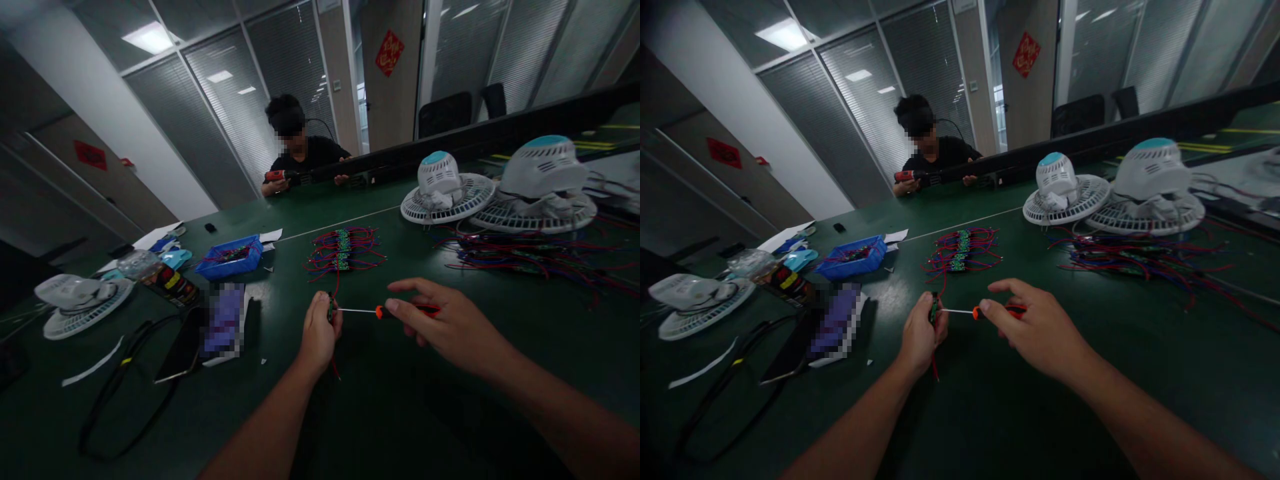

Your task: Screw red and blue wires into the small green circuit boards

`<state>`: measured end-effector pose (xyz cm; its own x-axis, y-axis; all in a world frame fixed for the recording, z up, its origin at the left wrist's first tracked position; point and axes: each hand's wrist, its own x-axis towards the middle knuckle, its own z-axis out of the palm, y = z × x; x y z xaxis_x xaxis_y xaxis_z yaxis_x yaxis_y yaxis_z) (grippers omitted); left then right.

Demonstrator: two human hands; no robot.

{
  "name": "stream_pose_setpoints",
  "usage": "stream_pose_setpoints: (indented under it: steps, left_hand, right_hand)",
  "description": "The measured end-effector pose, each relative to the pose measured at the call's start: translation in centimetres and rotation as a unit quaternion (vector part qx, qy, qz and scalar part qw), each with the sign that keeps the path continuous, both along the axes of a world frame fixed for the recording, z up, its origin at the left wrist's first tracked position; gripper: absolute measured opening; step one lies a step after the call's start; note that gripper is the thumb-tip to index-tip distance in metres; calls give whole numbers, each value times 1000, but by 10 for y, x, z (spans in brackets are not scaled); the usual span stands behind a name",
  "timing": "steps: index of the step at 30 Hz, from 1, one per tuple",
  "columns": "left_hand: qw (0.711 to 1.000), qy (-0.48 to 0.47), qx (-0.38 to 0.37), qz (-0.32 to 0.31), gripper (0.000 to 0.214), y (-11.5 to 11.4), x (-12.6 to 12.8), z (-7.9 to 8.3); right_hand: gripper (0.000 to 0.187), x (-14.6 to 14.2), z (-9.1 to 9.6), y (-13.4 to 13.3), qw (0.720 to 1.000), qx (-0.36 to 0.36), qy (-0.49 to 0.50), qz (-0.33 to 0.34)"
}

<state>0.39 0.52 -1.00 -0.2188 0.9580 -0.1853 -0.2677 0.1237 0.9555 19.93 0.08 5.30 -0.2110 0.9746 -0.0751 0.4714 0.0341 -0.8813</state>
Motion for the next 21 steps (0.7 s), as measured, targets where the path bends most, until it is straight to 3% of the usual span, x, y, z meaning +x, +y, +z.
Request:
stream_pose_setpoints:
  steps: [4,12,16,21]
  left_hand:
    - [995,89,41,-10,40,-1,0,3]
    - [996,81,8,-28,48,-3,-3,10]
    - [999,13,-9,-38,47,-2,-6,13]
    - [994,-93,3,-51,22,-4,0,15]
  right_hand:
    - [30,1,-4,5,999,-17,38,-16]
    - [22,2,-11,12,995,-18,95,-36]
    - [29,2,-10,12,987,-35,146,-64]
    - [33,-3,-10,8,967,-82,233,-67]
